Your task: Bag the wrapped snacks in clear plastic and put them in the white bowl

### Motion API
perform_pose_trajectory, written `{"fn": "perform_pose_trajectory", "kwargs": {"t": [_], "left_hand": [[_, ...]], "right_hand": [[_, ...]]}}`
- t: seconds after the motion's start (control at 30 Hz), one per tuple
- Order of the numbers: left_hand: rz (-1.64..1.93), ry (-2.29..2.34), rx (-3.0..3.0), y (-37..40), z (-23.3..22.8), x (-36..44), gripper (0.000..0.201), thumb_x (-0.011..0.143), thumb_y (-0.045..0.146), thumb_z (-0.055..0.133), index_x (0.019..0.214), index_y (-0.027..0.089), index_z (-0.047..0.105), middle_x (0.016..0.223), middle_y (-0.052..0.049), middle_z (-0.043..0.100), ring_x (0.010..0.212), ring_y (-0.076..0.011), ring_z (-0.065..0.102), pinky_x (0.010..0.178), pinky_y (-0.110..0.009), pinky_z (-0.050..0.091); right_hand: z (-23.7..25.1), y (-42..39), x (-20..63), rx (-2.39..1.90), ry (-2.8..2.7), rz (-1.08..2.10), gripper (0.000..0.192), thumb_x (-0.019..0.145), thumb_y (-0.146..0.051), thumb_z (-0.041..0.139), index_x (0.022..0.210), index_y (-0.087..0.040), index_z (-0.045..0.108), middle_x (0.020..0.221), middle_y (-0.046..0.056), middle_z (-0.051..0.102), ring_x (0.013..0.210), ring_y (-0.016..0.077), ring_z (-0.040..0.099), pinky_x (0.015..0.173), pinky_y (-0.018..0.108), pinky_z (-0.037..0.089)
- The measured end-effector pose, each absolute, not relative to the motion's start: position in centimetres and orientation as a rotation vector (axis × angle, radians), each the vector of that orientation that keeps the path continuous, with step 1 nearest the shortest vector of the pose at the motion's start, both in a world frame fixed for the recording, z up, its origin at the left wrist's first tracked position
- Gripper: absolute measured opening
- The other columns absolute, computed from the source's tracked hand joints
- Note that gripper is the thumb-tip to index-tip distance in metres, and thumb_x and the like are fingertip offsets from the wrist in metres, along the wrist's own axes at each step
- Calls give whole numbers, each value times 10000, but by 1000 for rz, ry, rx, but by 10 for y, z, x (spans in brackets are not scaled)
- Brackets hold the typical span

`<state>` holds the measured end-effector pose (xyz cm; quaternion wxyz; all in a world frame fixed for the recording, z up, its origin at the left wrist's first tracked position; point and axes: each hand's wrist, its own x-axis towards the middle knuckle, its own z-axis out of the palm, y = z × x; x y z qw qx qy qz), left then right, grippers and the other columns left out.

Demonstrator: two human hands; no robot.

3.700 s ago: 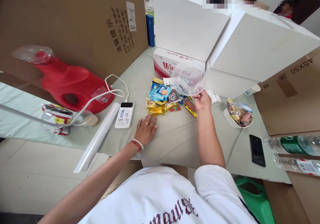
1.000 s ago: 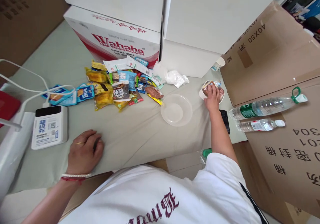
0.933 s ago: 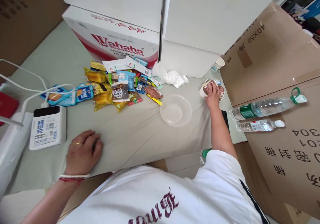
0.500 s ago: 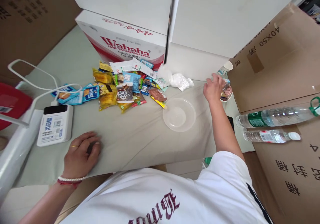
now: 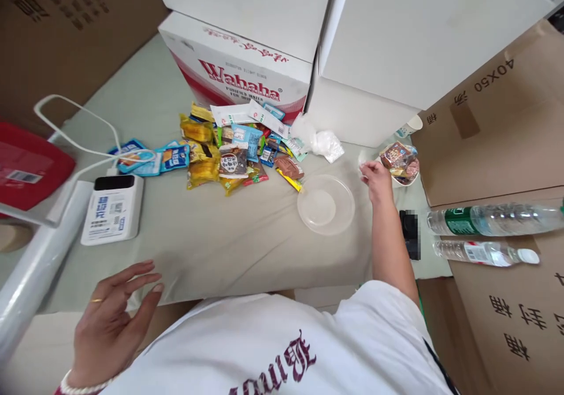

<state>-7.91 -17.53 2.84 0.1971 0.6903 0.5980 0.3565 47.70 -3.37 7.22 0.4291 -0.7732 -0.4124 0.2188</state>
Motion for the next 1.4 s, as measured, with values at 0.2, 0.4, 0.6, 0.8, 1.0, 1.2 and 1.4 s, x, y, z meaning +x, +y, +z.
{"fn": "perform_pose_trajectory", "kwargs": {"t": [0.2,0.4,0.6,0.8,1.0,1.2,1.4], "left_hand": [[839,1074,1590,-139,88,-8,241,989,416,579,919,219,700,912,-77,698,832,-194,662,749,-338,574],[809,876,1400,-117,99,55,345,851,529,738,906,192,692,926,-67,667,859,-185,625,640,-254,523],[979,1085,868,-125,58,11,390,804,536,783,835,181,622,685,21,598,633,-107,546,599,-238,464],[964,1127,886,-132,59,-5,411,781,560,793,855,191,627,776,4,623,723,-125,574,586,-224,455],[933,1066,945,-129,56,4,384,790,541,784,809,181,650,712,14,619,669,-115,526,645,-262,448],[954,1098,826,-133,40,-7,413,793,571,769,819,193,603,684,29,575,648,-114,520,612,-251,428],[901,1102,1105,-132,50,11,400,801,574,763,830,196,635,805,-3,620,772,-145,548,693,-270,436]], "right_hand": [[107,-168,346,-1338,-790,1087,312,739,-475,882,838,-279,661,708,-21,612,590,148,536,565,298,476],[90,-174,239,-1406,-1186,1213,185,837,-419,833,803,-269,731,822,8,635,756,170,554,666,303,451],[65,-146,219,-1218,-829,1557,323,739,-481,900,782,-253,675,744,-26,575,627,124,489,592,272,417],[55,-139,195,-1216,-1021,1459,239,783,-453,871,798,-270,717,780,-14,602,731,147,531,691,293,453],[52,-141,185,-1204,-981,1488,256,756,-457,883,787,-269,713,812,-7,612,739,156,534,690,307,466],[43,-144,206,-1213,-662,1483,301,720,-445,908,813,-278,676,748,-35,547,671,135,500,614,273,440],[45,-146,196,-1242,-1097,1346,192,813,-418,848,816,-270,726,846,-8,613,810,162,539,756,303,450]]}}
